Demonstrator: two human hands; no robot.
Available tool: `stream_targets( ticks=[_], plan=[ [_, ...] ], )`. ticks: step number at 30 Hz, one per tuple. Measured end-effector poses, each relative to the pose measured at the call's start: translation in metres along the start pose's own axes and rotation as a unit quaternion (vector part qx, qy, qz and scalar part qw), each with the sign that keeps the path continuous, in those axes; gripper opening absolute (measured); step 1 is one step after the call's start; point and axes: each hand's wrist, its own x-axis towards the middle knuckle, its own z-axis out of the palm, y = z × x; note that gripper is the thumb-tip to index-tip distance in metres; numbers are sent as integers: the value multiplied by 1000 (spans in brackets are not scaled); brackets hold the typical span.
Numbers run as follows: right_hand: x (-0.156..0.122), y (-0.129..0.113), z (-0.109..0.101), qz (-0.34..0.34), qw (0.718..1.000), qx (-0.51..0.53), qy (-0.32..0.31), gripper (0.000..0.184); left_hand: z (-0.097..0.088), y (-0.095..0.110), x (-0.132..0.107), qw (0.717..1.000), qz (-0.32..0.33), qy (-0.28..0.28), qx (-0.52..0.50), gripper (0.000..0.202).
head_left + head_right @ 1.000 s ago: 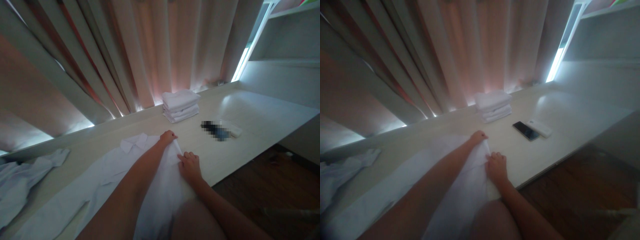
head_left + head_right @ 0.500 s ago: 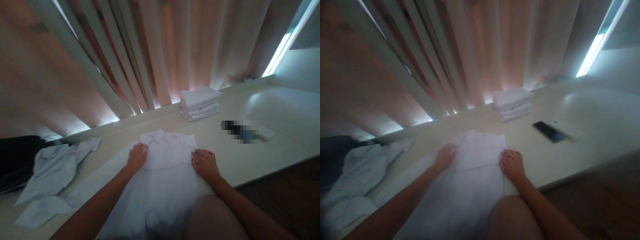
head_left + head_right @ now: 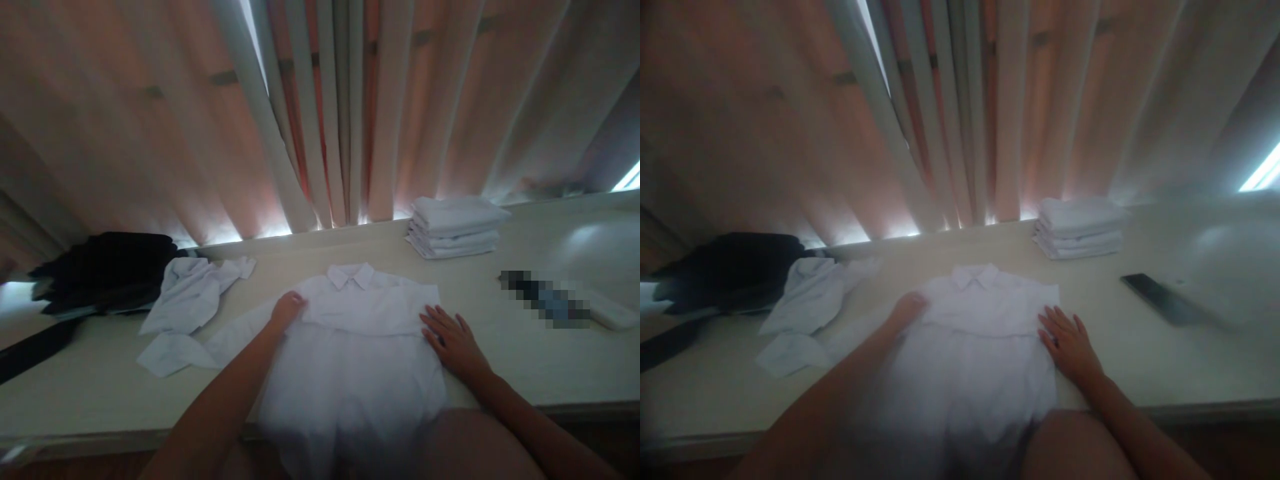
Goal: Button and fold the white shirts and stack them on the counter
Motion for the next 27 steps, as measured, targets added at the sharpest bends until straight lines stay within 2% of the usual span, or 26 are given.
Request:
stream_targets(
  ticks=[6, 10, 16, 21, 27],
  plan=[
    [2, -2, -3, -3, 1000, -1, -26, 48, 5, 6, 9, 1000, 0, -21, -7, 19],
    [2, -1, -1, 10, 999, 4, -40, 47, 7, 11, 15, 999, -3, -38, -16, 23],
    [0, 0, -1, 11, 999, 11, -41, 46, 0, 12, 24, 997, -8, -69, -40, 31],
    [-1, 0, -5, -7, 999, 21, -31, 44, -6, 7, 25, 996, -36, -59, -56, 34],
    [-1, 1, -7, -8, 998, 47, -48, 40, -2, -2, 18, 997, -49, -21, -51, 33]
  ],
)
